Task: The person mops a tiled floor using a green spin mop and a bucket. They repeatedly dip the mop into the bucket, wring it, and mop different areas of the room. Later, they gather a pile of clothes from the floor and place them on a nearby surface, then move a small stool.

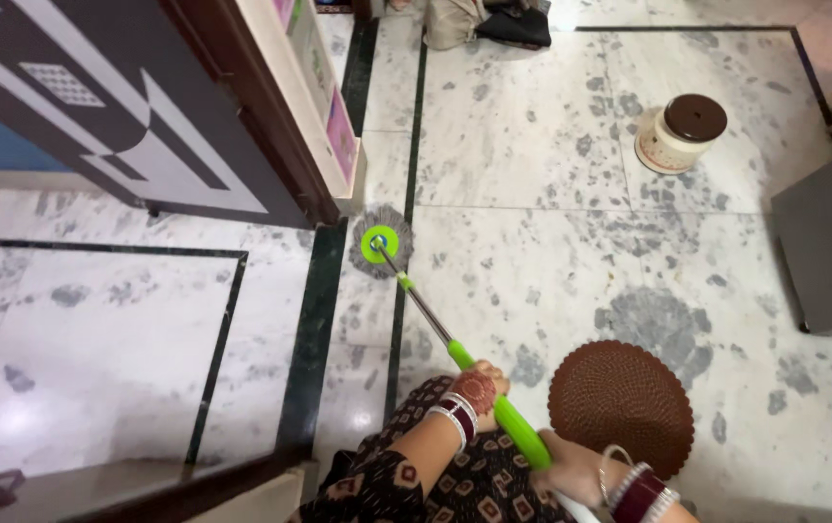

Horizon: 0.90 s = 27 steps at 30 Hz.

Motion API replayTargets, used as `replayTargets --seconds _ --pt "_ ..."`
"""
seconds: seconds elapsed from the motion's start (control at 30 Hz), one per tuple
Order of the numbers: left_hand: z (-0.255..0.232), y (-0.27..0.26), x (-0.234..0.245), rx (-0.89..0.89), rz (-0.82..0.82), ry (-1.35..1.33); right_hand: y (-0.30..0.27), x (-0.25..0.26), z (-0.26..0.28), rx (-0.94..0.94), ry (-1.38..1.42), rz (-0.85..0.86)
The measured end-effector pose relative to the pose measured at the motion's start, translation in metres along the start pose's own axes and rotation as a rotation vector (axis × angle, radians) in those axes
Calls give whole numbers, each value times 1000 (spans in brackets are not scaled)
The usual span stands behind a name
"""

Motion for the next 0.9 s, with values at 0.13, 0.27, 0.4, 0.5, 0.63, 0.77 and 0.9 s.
replayTargets --seconds 0.13,0.27,0.4,0.5,0.63,0.77,0.9 --pt "-28 -7 -19 3 143 -52 -28 -8 -30 -106 25 25" --pt "-25 -20 3 105 300 -29 -22 -6 -13 63 9 45" --pt "10 -34 23 156 239 -1 12 -19 4 -41 7 51" --pt "56 -60 27 221 187 54 60 -39 33 26 15 36" --pt "111 -93 41 216 191 154 88 -67 94 204 -204 -42" --pt "102 -93 75 220 38 88 30 -56 121 -34 -79 99" --pt "50 -72 125 259 2 64 -42 -29 157 -58 -321 119"
Point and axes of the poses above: each hand's wrist, its own y-axis towards the middle knuckle, its own x-axis out of the back of the hand, z = x × y, the point moved 8 cm from there along y, towards the middle knuckle, and after that the axes turned 2 degrees about -z, right-handed, at the moved point
